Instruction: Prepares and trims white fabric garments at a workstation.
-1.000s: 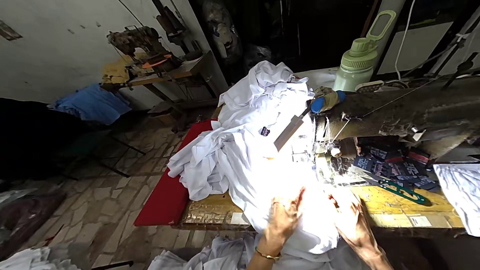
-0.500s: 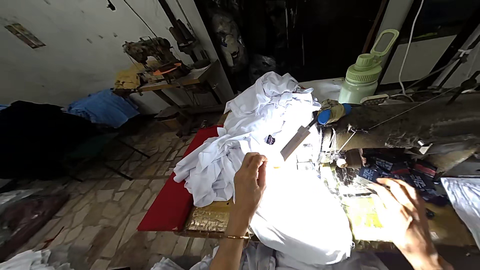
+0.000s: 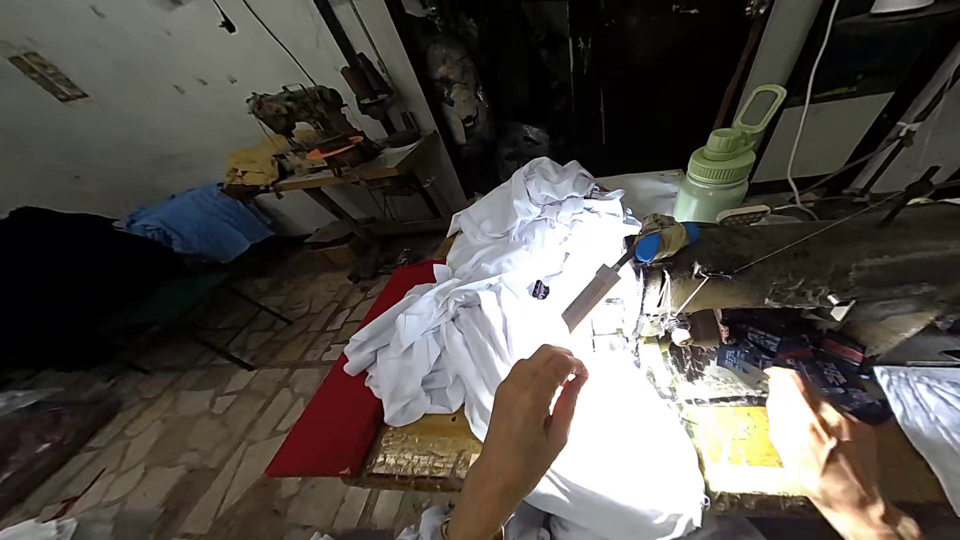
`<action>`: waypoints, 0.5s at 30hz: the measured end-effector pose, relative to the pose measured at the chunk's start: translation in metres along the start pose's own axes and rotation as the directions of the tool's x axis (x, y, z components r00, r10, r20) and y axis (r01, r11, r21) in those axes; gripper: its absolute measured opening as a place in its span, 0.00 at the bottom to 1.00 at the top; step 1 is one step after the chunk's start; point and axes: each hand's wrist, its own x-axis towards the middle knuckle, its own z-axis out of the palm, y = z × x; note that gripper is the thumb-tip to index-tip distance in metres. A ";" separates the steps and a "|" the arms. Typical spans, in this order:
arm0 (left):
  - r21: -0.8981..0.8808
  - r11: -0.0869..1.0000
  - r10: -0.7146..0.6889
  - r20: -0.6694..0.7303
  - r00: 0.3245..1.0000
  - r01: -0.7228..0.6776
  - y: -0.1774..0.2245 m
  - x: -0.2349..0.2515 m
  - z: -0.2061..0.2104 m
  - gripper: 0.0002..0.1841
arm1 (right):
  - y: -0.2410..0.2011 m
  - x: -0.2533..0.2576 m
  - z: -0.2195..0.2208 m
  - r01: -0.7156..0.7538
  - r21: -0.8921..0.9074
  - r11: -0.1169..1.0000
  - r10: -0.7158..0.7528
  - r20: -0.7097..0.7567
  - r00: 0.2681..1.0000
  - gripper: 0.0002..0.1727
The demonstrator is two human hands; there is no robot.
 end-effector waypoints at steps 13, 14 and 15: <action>-0.310 0.947 0.153 0.199 0.968 -0.086 0.012 -0.008 -0.001 0.10 | -0.078 -0.004 0.036 0.106 0.419 0.902 -0.097 -0.043 0.994 0.19; -0.441 0.894 0.217 0.274 0.937 -0.078 0.009 -0.007 -0.008 0.11 | -0.077 0.000 0.034 0.079 0.414 0.907 -0.065 -0.046 0.997 0.19; -0.541 0.839 0.279 0.346 0.896 -0.052 0.003 -0.006 -0.016 0.13 | -0.074 0.005 0.028 0.023 0.404 0.915 -0.021 -0.009 1.000 0.19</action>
